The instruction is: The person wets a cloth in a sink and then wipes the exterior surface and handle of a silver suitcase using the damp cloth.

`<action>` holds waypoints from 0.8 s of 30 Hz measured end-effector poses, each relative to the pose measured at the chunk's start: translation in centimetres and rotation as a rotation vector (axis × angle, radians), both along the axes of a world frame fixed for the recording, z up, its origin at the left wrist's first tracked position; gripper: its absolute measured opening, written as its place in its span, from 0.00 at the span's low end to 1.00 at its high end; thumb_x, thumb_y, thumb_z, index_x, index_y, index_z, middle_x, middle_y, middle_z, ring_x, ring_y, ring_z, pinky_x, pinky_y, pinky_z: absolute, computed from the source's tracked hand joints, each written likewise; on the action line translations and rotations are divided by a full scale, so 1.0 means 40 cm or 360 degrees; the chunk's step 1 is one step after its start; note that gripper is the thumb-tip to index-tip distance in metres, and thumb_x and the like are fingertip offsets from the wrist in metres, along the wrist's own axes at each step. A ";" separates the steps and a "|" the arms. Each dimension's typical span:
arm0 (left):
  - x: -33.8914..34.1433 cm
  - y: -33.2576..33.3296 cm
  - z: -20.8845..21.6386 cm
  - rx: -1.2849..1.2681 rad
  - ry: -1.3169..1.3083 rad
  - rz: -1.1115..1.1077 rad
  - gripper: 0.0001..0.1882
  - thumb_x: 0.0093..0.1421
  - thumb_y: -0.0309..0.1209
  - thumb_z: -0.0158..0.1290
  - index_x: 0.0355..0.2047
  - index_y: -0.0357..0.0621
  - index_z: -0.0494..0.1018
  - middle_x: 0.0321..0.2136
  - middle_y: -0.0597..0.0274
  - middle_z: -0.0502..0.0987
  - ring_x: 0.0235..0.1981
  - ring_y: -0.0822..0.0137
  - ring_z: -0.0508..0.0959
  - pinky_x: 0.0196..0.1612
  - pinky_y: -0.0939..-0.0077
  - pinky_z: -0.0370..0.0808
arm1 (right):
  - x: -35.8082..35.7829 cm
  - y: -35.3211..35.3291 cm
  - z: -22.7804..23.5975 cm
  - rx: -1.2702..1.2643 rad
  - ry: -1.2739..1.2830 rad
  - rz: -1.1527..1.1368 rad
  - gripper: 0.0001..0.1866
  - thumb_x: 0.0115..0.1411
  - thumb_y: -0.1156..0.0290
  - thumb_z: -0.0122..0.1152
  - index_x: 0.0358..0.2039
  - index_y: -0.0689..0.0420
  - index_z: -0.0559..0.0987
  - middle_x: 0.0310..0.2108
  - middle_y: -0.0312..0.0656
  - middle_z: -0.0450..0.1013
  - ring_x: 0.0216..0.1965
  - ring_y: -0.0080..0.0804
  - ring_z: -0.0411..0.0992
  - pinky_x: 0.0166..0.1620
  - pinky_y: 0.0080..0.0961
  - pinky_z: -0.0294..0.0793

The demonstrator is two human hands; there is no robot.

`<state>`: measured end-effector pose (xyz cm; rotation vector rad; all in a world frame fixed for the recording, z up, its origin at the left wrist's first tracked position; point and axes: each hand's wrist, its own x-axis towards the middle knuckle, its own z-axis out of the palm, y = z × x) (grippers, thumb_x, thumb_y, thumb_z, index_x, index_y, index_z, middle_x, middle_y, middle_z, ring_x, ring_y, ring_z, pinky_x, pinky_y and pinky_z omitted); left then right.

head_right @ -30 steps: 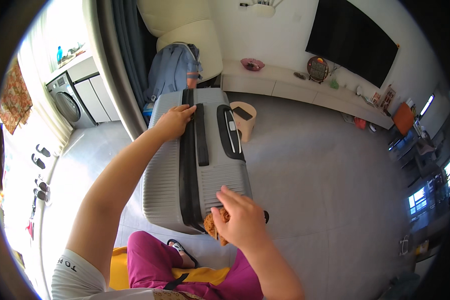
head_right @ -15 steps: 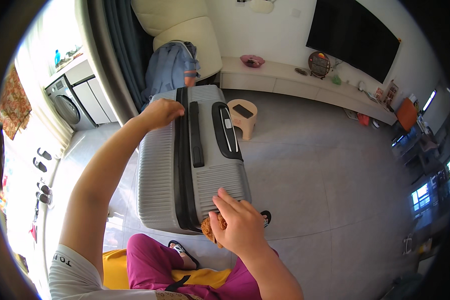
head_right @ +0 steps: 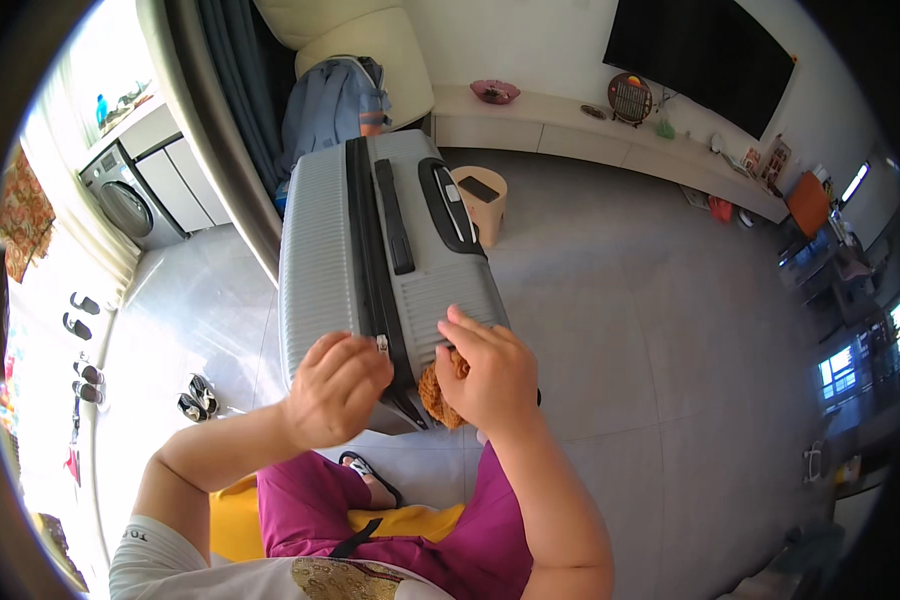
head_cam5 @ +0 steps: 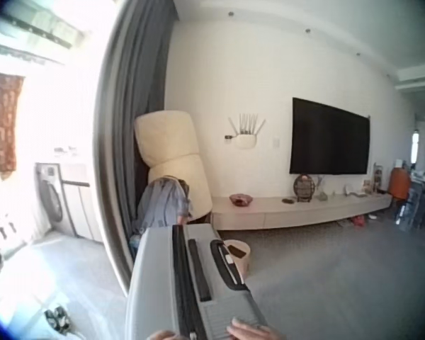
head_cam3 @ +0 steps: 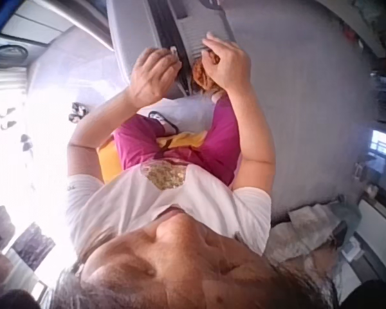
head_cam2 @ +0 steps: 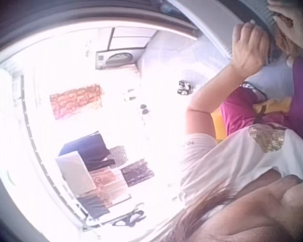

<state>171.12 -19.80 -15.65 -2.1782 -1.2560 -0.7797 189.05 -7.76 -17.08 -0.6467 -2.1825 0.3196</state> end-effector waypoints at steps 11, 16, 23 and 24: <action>0.120 -0.076 -0.030 -0.2011 -0.3013 0.0352 0.31 0.64 0.57 0.47 0.42 0.36 0.74 0.22 0.58 0.77 0.18 0.65 0.75 0.22 0.76 0.70 | 0.003 -0.016 -0.002 -0.0014 -0.0007 -0.0032 0.12 0.51 0.69 0.62 0.37 0.55 0.83 0.44 0.41 0.79 0.34 0.40 0.77 0.41 0.32 0.77; 0.191 -0.022 -0.016 -0.1463 -0.3795 0.0157 0.27 0.66 0.54 0.45 0.40 0.38 0.72 0.21 0.63 0.76 0.16 0.72 0.70 0.21 0.78 0.66 | -0.001 -0.020 0.000 -0.0060 -0.0015 -0.0036 0.12 0.52 0.69 0.62 0.37 0.56 0.83 0.45 0.41 0.79 0.36 0.41 0.77 0.42 0.33 0.77; 0.210 0.015 -0.015 -0.0754 -0.4142 -0.0009 0.15 0.67 0.39 0.50 0.32 0.40 0.74 0.17 0.67 0.71 0.15 0.73 0.67 0.19 0.79 0.64 | -0.003 -0.016 -0.005 -0.0064 -0.0043 -0.0021 0.13 0.52 0.68 0.62 0.38 0.56 0.83 0.46 0.42 0.78 0.36 0.42 0.77 0.43 0.34 0.77; 0.210 0.011 -0.022 -0.0758 -0.4043 0.0042 0.14 0.66 0.38 0.50 0.30 0.39 0.74 0.16 0.66 0.71 0.15 0.73 0.67 0.19 0.79 0.63 | -0.003 -0.015 -0.009 -0.0068 -0.0041 -0.0017 0.13 0.52 0.68 0.62 0.38 0.56 0.83 0.46 0.42 0.78 0.36 0.42 0.77 0.43 0.34 0.77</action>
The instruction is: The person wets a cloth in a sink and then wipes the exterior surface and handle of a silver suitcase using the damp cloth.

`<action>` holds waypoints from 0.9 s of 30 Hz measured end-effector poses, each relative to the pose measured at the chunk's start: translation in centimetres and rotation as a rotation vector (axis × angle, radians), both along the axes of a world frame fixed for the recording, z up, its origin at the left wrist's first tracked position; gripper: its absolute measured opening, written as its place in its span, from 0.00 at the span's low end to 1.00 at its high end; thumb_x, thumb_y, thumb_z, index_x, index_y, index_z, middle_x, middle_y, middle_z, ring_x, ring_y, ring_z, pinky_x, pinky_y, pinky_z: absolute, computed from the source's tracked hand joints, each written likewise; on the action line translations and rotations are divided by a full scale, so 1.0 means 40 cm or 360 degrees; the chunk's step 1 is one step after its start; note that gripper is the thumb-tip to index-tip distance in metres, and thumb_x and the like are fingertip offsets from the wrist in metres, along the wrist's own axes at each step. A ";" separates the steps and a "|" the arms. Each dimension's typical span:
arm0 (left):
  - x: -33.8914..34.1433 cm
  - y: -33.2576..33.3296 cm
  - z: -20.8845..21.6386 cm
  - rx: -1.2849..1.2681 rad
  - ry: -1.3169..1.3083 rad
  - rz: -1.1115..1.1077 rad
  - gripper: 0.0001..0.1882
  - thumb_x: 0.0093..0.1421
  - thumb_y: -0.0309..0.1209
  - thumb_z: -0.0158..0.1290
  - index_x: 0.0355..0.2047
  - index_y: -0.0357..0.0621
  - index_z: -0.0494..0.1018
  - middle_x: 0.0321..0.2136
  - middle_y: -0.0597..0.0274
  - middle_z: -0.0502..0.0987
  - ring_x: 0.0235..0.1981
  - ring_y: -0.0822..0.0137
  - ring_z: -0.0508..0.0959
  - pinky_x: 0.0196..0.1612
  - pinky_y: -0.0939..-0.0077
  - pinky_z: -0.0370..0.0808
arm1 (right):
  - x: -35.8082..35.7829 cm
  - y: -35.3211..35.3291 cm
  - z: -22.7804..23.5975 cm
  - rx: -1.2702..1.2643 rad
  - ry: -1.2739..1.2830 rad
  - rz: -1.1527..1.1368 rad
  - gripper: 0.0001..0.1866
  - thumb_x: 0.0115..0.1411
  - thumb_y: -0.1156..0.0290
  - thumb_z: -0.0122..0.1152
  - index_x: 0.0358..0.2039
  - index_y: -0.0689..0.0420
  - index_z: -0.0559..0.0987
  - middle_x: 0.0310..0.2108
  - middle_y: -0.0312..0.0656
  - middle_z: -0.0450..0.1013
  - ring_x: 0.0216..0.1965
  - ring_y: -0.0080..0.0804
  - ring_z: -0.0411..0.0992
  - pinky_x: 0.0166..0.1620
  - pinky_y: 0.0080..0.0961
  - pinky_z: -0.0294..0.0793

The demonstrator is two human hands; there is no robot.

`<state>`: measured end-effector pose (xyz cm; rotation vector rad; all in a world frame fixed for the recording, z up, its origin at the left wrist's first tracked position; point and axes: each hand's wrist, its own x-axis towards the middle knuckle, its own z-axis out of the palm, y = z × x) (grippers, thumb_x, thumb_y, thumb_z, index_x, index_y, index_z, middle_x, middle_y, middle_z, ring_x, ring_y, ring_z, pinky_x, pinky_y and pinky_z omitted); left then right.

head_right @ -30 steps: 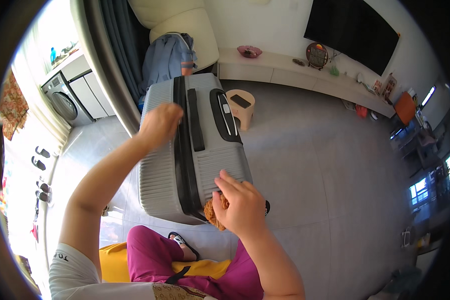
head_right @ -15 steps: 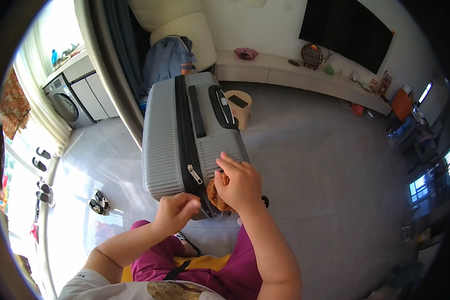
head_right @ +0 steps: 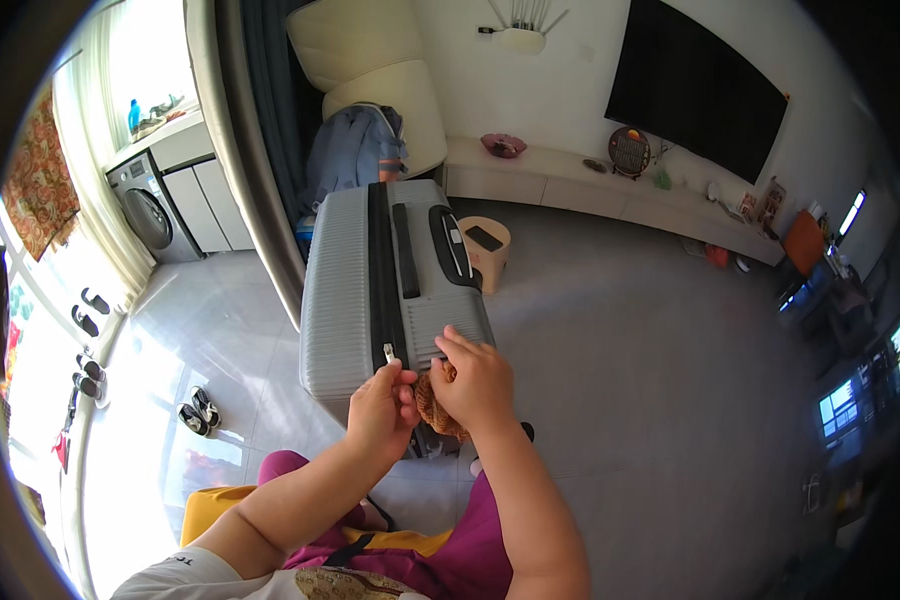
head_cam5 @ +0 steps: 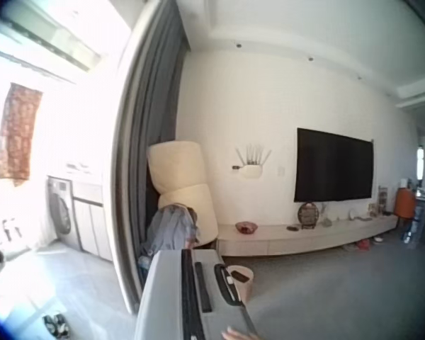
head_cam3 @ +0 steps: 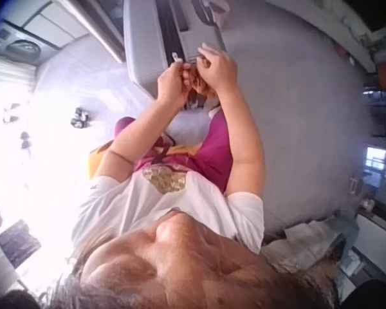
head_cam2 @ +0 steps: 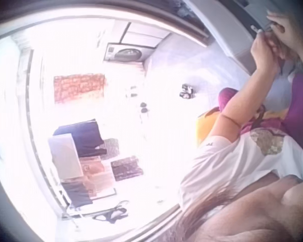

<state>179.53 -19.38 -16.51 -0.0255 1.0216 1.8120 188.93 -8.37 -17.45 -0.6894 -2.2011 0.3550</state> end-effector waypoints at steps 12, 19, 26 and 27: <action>0.073 -0.143 -0.225 -0.0160 0.0364 -0.0470 0.23 0.67 0.44 0.50 0.48 0.35 0.73 0.34 0.57 0.80 0.25 0.73 0.76 0.28 0.80 0.74 | -0.007 -0.011 0.009 -0.0017 0.0013 0.0036 0.13 0.51 0.70 0.63 0.39 0.57 0.83 0.46 0.44 0.78 0.38 0.43 0.77 0.44 0.33 0.77; -0.147 -0.024 0.086 -0.0175 0.3300 0.0144 0.19 0.51 0.27 0.62 0.45 0.41 0.76 0.44 0.55 0.75 0.47 0.51 0.72 0.49 0.61 0.71 | 0.003 0.002 0.002 0.0054 -0.0011 0.0063 0.13 0.52 0.69 0.63 0.39 0.57 0.83 0.46 0.43 0.78 0.35 0.41 0.77 0.41 0.33 0.77; -0.267 0.031 0.068 -0.0200 0.3163 -0.0716 0.20 0.51 0.29 0.63 0.47 0.46 0.76 0.48 0.57 0.72 0.53 0.52 0.67 0.57 0.59 0.64 | -0.002 0.001 0.002 0.0058 0.0001 0.0081 0.13 0.52 0.69 0.63 0.39 0.57 0.83 0.46 0.43 0.78 0.36 0.42 0.77 0.41 0.33 0.78; -0.268 0.034 0.072 -0.0141 0.3097 -0.0766 0.20 0.51 0.29 0.63 0.46 0.46 0.76 0.48 0.57 0.72 0.53 0.52 0.67 0.57 0.59 0.63 | -0.003 0.004 0.001 0.0068 0.0009 0.0090 0.13 0.52 0.69 0.63 0.39 0.57 0.83 0.46 0.43 0.78 0.35 0.42 0.77 0.41 0.33 0.78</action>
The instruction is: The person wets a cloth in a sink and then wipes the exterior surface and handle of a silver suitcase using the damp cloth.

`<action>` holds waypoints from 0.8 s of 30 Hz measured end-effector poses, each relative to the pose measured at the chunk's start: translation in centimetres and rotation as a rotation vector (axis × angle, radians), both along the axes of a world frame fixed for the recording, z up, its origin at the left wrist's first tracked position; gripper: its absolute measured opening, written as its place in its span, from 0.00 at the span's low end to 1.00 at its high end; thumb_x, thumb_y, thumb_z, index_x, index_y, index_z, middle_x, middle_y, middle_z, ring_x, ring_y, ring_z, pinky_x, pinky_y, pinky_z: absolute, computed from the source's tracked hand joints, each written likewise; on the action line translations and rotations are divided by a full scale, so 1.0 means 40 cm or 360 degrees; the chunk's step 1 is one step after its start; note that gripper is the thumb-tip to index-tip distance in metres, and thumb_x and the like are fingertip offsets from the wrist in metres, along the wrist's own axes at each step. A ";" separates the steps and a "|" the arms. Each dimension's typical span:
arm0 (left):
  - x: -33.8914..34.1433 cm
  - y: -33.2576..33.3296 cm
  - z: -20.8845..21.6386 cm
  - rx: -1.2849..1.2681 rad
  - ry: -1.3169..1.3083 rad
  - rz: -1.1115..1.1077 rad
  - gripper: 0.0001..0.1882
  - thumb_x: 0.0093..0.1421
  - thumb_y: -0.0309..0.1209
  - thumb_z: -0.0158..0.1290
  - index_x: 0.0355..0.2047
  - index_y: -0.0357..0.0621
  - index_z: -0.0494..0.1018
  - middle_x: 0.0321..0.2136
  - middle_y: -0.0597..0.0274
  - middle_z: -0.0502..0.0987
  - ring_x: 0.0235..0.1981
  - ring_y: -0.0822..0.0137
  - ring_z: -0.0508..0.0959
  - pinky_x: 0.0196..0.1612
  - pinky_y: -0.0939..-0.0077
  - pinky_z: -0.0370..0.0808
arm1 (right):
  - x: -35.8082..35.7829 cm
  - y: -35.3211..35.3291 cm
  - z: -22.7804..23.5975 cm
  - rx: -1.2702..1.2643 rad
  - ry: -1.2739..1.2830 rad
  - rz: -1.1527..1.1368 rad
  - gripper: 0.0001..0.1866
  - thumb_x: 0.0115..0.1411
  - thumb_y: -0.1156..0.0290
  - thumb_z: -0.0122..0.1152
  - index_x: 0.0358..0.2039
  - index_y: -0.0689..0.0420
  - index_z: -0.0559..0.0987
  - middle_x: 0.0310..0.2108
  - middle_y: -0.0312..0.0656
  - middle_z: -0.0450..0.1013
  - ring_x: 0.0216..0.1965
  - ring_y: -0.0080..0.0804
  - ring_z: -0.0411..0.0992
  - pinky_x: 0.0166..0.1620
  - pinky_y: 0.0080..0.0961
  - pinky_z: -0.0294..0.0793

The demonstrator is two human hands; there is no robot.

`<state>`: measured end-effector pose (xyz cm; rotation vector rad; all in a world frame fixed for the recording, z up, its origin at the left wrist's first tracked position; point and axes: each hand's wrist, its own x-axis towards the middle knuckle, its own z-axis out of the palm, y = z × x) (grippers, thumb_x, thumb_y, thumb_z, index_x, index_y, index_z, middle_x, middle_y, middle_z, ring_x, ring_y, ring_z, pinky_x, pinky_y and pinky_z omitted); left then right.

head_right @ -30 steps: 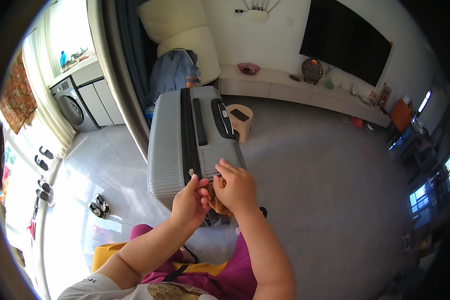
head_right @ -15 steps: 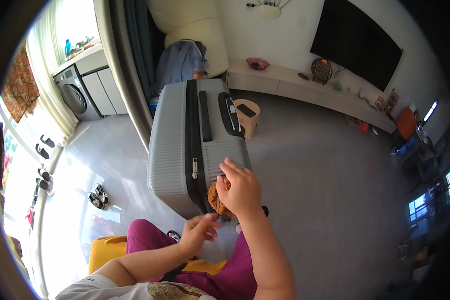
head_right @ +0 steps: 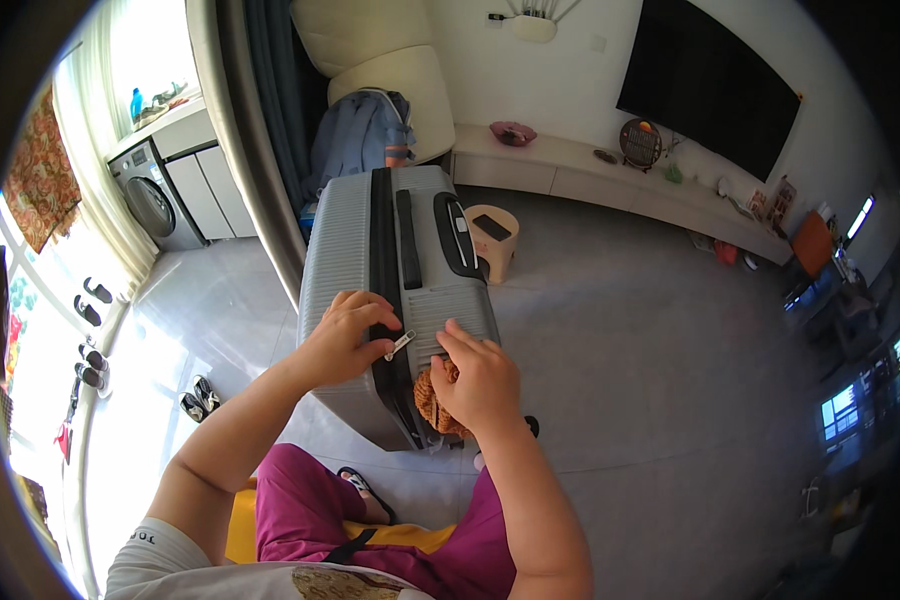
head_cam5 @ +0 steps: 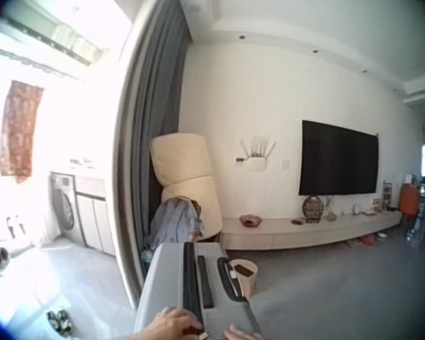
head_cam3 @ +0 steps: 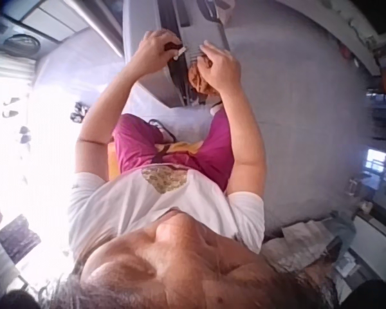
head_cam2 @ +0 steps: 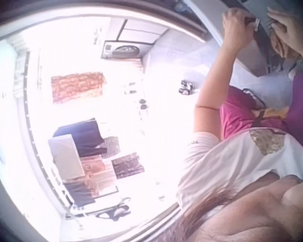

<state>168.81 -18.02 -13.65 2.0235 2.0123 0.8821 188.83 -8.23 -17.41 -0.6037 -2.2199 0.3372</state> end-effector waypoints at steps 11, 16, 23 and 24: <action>0.020 0.044 0.080 -0.0485 0.0263 -0.0296 0.13 0.51 0.26 0.62 0.38 0.45 0.76 0.33 0.63 0.76 0.46 0.58 0.69 0.51 0.62 0.64 | 0.010 0.005 0.014 0.0018 -0.0099 0.0083 0.16 0.51 0.68 0.64 0.41 0.57 0.82 0.48 0.45 0.77 0.37 0.42 0.77 0.42 0.33 0.78; 0.003 0.042 0.064 -0.0238 0.0044 -0.0429 0.11 0.51 0.23 0.60 0.37 0.44 0.77 0.28 0.62 0.76 0.39 0.58 0.73 0.46 0.64 0.69 | 0.035 0.015 0.046 -0.0128 -0.0251 0.0205 0.20 0.48 0.70 0.67 0.44 0.58 0.81 0.50 0.45 0.75 0.43 0.44 0.77 0.47 0.34 0.77; -0.036 0.050 0.005 0.0181 -0.0342 0.0144 0.09 0.51 0.23 0.60 0.35 0.39 0.77 0.27 0.58 0.77 0.33 0.57 0.76 0.39 0.67 0.74 | 0.021 0.016 0.089 -0.0155 -0.0496 0.0224 0.19 0.48 0.70 0.66 0.43 0.57 0.82 0.49 0.45 0.76 0.41 0.42 0.78 0.46 0.32 0.78; -0.039 0.058 0.007 0.0212 -0.0388 0.0242 0.09 0.51 0.23 0.60 0.34 0.39 0.77 0.26 0.58 0.77 0.32 0.57 0.76 0.39 0.67 0.74 | 0.019 0.019 0.097 -0.0159 -0.0513 0.0206 0.18 0.48 0.71 0.66 0.42 0.58 0.82 0.47 0.46 0.77 0.40 0.42 0.78 0.46 0.32 0.78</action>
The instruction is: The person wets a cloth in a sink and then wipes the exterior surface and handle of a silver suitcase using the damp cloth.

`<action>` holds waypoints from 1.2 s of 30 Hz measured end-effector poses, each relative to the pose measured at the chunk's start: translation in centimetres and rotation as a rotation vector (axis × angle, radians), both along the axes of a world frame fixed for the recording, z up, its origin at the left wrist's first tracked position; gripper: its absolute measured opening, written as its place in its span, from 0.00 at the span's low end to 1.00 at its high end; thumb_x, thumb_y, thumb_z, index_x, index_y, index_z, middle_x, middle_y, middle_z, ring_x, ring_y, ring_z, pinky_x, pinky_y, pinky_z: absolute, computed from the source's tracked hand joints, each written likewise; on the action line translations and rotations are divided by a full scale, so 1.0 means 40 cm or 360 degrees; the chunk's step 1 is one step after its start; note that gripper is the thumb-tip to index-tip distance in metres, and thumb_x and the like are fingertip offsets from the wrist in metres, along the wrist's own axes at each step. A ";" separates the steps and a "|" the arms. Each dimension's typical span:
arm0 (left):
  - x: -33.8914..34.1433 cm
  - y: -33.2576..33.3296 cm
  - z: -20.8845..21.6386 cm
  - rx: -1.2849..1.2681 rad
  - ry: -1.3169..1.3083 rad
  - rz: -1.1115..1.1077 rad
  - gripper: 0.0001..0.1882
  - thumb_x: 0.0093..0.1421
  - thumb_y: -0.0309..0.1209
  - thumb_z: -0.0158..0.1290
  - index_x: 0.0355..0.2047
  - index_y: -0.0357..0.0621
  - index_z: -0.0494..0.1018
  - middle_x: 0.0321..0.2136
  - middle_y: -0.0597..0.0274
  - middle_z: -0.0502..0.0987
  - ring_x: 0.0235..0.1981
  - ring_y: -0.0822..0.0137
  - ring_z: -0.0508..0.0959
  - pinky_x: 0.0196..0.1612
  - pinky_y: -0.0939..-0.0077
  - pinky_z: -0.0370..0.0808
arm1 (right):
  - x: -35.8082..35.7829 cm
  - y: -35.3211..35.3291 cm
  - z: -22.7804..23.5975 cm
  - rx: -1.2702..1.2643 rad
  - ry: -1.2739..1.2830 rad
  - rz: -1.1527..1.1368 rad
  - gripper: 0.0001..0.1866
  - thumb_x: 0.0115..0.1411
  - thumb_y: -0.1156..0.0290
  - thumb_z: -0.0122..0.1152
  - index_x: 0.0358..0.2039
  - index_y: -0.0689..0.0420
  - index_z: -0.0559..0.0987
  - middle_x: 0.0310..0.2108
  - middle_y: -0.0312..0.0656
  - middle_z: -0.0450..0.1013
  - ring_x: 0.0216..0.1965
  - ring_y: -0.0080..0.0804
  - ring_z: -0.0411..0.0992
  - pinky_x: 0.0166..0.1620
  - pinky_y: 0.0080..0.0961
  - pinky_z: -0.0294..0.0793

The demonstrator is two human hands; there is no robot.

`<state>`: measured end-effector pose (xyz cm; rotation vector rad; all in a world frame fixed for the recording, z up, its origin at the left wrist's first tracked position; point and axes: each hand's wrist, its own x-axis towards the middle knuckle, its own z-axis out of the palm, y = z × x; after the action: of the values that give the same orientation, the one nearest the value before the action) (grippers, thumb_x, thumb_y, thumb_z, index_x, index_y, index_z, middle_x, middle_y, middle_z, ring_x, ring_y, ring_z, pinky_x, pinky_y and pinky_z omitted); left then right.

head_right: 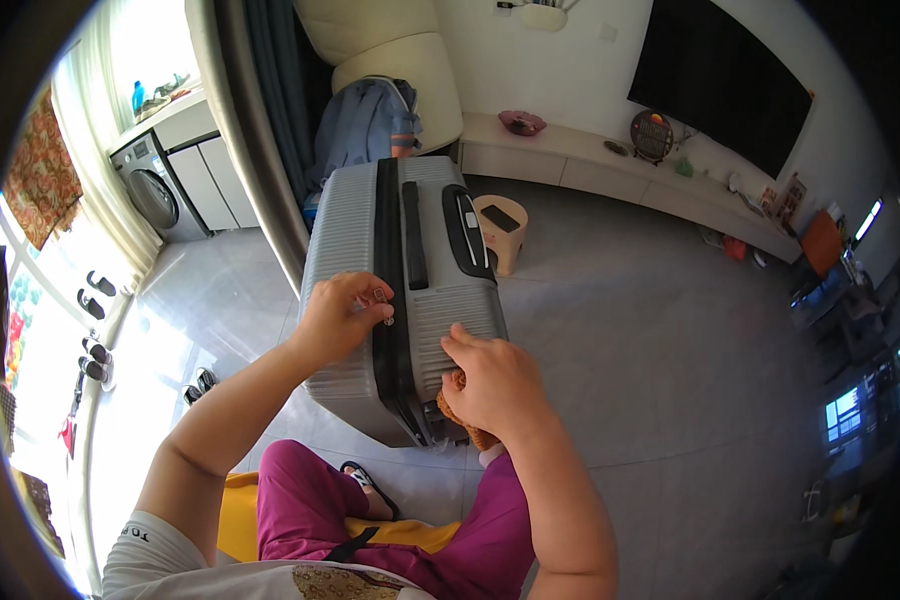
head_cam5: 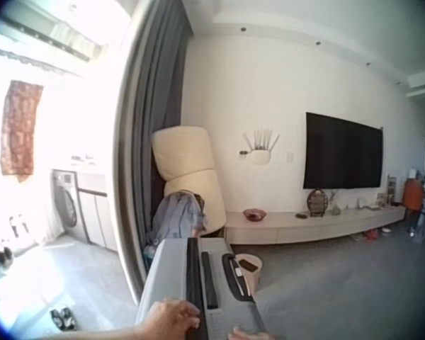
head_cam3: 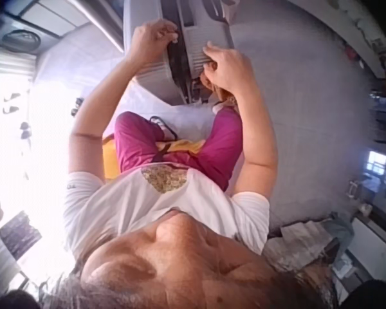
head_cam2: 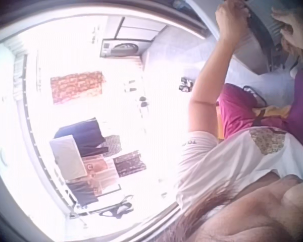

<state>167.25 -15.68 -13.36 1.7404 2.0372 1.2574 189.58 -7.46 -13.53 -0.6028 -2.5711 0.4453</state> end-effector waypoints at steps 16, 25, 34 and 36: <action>0.172 -0.241 -0.529 0.0095 0.1478 -0.0666 0.07 0.44 0.31 0.55 0.25 0.46 0.77 0.27 0.63 0.77 0.27 0.64 0.74 0.29 0.70 0.71 | -0.098 0.010 -0.018 -0.0216 0.0681 -0.0326 0.05 0.51 0.71 0.64 0.26 0.58 0.79 0.26 0.43 0.76 0.29 0.44 0.75 0.33 0.35 0.73; 0.176 -0.170 -0.026 0.0246 0.0786 -0.0400 0.10 0.55 0.37 0.59 0.30 0.45 0.77 0.23 0.63 0.76 0.25 0.59 0.78 0.27 0.65 0.75 | -0.061 0.073 0.126 -0.0969 0.1619 -0.0570 0.12 0.57 0.65 0.69 0.30 0.62 0.80 0.25 0.30 0.73 0.26 0.15 0.67 0.31 0.14 0.67; 0.074 -0.082 -0.031 -0.0477 0.0898 0.0302 0.29 0.66 0.46 0.45 0.60 0.40 0.64 0.64 0.46 0.59 0.66 0.45 0.56 0.65 0.42 0.54 | -0.185 0.061 0.010 0.0355 0.0367 -0.0094 0.29 0.47 0.56 0.72 0.49 0.55 0.77 0.43 0.46 0.74 0.44 0.44 0.74 0.47 0.36 0.73; 0.074 -0.088 -0.026 -0.0487 0.0902 0.0278 0.28 0.66 0.45 0.43 0.61 0.40 0.63 0.64 0.47 0.60 0.66 0.46 0.57 0.65 0.43 0.54 | -0.179 0.059 0.007 0.0193 0.0338 -0.0053 0.27 0.46 0.59 0.71 0.46 0.53 0.77 0.39 0.45 0.75 0.42 0.46 0.73 0.47 0.40 0.71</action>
<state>170.20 -19.20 -14.40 1.9472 2.5588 0.4605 182.42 -5.10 -13.27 -0.5247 -2.3627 0.3209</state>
